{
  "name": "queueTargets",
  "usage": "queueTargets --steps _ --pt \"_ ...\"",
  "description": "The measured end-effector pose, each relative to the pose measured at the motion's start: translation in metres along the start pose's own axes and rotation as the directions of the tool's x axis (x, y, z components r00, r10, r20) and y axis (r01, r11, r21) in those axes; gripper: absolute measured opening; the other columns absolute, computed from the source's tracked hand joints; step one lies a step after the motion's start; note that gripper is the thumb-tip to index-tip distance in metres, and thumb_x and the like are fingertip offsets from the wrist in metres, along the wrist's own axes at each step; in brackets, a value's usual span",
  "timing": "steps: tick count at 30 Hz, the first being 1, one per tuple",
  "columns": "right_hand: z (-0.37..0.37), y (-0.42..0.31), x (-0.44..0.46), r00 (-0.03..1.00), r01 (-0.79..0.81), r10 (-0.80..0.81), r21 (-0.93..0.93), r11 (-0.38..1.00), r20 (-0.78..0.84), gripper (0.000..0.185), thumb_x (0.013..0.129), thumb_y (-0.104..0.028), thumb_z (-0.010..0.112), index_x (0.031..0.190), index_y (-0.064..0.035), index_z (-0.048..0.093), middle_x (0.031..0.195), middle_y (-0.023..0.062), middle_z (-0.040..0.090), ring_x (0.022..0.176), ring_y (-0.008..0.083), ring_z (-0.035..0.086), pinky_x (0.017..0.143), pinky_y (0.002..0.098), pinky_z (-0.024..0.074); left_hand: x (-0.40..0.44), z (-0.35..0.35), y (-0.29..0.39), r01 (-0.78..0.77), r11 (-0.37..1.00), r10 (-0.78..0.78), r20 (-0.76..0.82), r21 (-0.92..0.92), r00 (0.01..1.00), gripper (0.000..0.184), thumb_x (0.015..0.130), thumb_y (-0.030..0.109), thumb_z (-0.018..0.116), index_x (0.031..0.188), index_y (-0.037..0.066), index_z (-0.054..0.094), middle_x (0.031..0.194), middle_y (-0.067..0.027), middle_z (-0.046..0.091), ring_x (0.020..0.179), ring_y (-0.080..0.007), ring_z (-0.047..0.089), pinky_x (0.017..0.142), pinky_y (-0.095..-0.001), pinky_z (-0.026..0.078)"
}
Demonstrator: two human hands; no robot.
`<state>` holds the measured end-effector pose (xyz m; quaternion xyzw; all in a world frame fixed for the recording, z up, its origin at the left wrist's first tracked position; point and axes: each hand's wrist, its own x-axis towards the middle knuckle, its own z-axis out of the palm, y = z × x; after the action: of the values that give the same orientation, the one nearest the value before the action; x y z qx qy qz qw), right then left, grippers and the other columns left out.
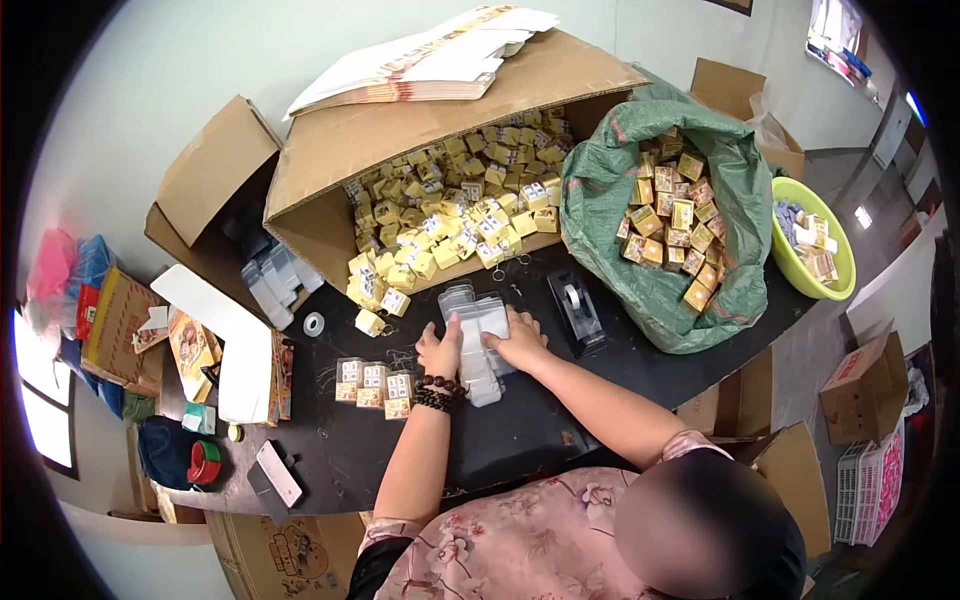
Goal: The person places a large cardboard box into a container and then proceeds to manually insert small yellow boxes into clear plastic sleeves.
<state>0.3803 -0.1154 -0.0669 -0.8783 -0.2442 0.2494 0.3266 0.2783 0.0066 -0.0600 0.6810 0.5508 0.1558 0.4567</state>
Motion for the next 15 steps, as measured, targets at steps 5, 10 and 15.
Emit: queueTargets --steps 5,10,15 --pt "0.0 0.0 -0.004 0.999 0.045 -0.043 0.105 0.993 -0.027 0.092 0.081 -0.063 0.063 0.148 -0.0077 0.033 0.141 0.019 0.042 0.132 0.0379 0.038 0.105 0.0555 0.0319 -0.035 -0.033 -0.006 -0.513 0.848 0.443 -0.348 -0.138 0.826 0.047 0.093 0.032 0.065 0.129 0.004 0.053 0.121 -0.0151 0.052 0.098 -0.0253 0.049 0.092 -0.0374 0.04" --pt "-0.03 -0.009 -0.093 0.587 0.809 -0.678 0.311 0.498 -0.442 0.057 0.093 -0.026 0.061 0.141 -0.0011 0.043 0.134 0.0222 0.051 0.123 0.038 0.048 0.102 0.0447 0.0392 -0.131 -0.041 0.032 -0.358 0.544 0.535 -0.016 -0.759 0.845 0.038 0.103 0.026 0.045 0.134 0.005 0.043 0.131 -0.005 0.048 0.098 -0.0087 0.044 0.084 -0.0248 0.039" --pt "-0.047 0.042 -0.157 0.727 0.686 -0.574 0.383 0.618 -0.377 0.031 0.099 -0.014 0.05 0.126 -0.0017 0.057 0.093 0.0175 0.068 0.066 0.0272 0.066 0.065 0.0349 0.054 -0.191 -0.001 0.035 -0.246 0.557 0.739 0.338 -0.793 0.583 0.043 0.102 0.023 0.045 0.136 -0.001 0.039 0.144 -0.0146 0.04 0.12 -0.0174 0.045 0.106 -0.0331 0.033"
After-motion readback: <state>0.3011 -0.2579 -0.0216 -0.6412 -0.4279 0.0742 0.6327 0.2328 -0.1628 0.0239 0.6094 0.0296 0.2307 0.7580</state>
